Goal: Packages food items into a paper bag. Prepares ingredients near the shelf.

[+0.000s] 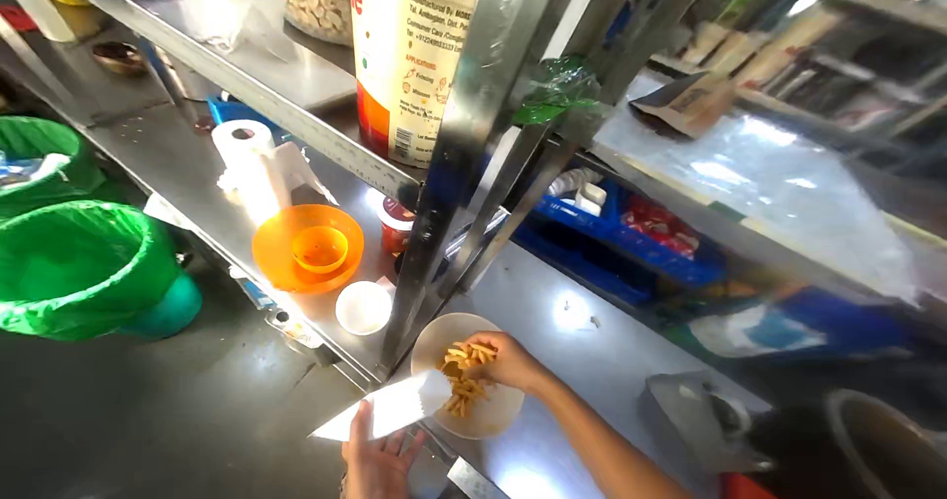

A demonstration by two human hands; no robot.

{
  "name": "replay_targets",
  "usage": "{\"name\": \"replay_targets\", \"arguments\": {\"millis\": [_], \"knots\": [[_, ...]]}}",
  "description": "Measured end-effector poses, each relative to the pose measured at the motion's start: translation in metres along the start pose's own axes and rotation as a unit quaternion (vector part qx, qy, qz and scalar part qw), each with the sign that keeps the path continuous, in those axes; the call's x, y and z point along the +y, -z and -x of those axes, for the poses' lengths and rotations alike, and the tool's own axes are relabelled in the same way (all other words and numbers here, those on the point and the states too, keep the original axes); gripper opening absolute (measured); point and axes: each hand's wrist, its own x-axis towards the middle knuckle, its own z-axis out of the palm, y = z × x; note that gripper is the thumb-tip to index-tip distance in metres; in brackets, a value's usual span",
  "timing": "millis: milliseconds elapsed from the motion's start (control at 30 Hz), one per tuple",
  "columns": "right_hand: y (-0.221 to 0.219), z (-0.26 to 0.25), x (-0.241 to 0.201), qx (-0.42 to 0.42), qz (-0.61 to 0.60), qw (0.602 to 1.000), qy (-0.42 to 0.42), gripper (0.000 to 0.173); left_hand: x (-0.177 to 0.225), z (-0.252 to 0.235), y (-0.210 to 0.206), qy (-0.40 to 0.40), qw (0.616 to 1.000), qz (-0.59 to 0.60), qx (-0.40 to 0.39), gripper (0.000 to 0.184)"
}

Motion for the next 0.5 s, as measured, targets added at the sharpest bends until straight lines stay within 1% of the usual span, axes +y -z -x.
{"name": "replay_targets", "arguments": {"millis": [100,167,233,300,367,433,500], "knots": [[0.028,0.025,-0.033,-0.037,-0.071,0.996,0.048,0.047,-0.010,0.006,-0.010,-0.026,0.999,0.020,0.023,0.074],[0.041,0.042,-0.060,-0.074,-0.049,0.993,0.083,0.046,-0.019,0.011,-0.020,-0.038,0.998,0.030,0.028,0.073],[0.044,0.053,-0.079,-0.089,0.050,0.987,0.125,0.040,-0.027,0.019,-0.030,-0.045,0.998,0.039,0.025,0.072],[0.041,0.061,-0.093,-0.071,0.174,0.971,0.147,0.035,-0.035,0.027,-0.042,-0.052,0.997,0.048,0.024,0.072],[0.038,0.065,-0.103,-0.057,0.266,0.949,0.158,0.034,-0.044,0.036,-0.052,-0.053,0.996,0.065,0.018,0.072],[0.038,0.066,-0.106,-0.056,0.305,0.937,0.163,0.032,-0.052,0.041,-0.058,-0.051,0.996,0.071,0.007,0.070],[0.041,0.069,-0.106,-0.054,0.310,0.935,0.165,0.031,-0.058,0.044,-0.065,-0.050,0.996,0.073,0.006,0.067]]}}
